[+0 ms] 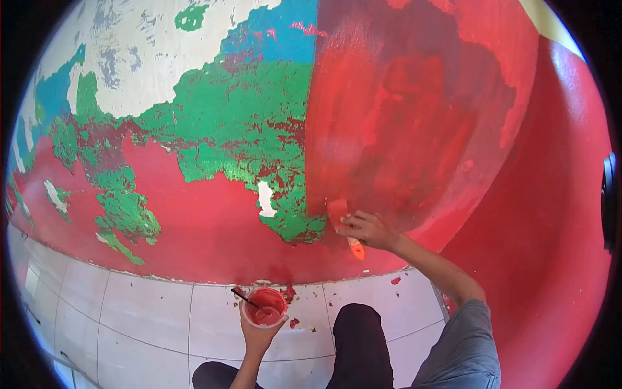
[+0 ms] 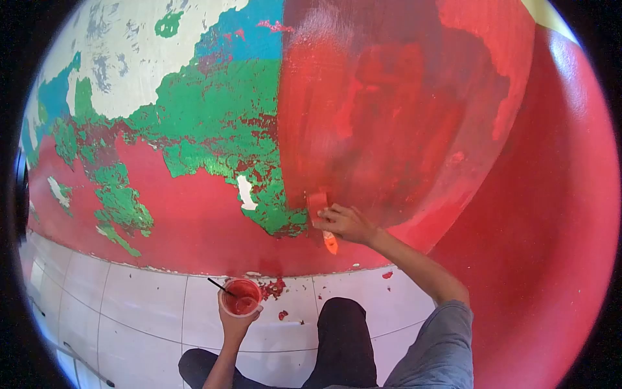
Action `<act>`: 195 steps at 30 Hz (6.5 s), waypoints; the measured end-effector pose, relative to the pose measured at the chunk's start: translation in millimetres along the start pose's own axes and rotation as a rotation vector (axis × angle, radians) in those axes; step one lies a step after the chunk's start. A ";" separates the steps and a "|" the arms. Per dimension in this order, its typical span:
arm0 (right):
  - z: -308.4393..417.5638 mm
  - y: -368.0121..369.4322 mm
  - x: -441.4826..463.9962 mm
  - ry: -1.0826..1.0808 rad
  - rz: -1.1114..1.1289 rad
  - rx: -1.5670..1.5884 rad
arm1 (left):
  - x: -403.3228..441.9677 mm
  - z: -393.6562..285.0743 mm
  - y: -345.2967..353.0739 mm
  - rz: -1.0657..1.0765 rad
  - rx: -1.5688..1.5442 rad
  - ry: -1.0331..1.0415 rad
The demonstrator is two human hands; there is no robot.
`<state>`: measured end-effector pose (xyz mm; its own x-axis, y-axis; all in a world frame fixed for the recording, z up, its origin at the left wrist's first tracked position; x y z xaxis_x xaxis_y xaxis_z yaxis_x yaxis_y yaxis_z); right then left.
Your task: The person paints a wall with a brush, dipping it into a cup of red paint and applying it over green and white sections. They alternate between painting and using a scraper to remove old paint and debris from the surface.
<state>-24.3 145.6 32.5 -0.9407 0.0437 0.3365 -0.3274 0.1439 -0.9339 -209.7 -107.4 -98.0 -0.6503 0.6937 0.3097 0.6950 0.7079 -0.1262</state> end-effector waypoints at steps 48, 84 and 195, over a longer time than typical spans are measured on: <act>20.4 48.6 16.4 0.121 -0.718 0.010 | -5.3 -3.6 2.1 0.107 0.035 -0.051; 19.7 162.3 -41.7 0.159 -0.424 -0.052 | -16.6 -18.5 10.2 0.123 0.055 -0.019; -20.8 -364.3 118.9 -0.167 -0.902 -0.248 | 9.0 -8.7 2.9 0.007 -0.004 0.016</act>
<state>-15.1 119.0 415.3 -0.3493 -0.3255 0.8787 -0.9264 0.2608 -0.2716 -210.9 -100.2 -87.4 -0.6402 0.6967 0.3238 0.7012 0.7021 -0.1243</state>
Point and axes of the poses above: each hand's wrist, its own x-axis towards the middle knuckle, its own y-axis out of the palm, z = x × y, the point moved 7 cm from there along x, towards the middle knuckle, and after that the axes turned 7 degrees about x, right-handed, at the moved point
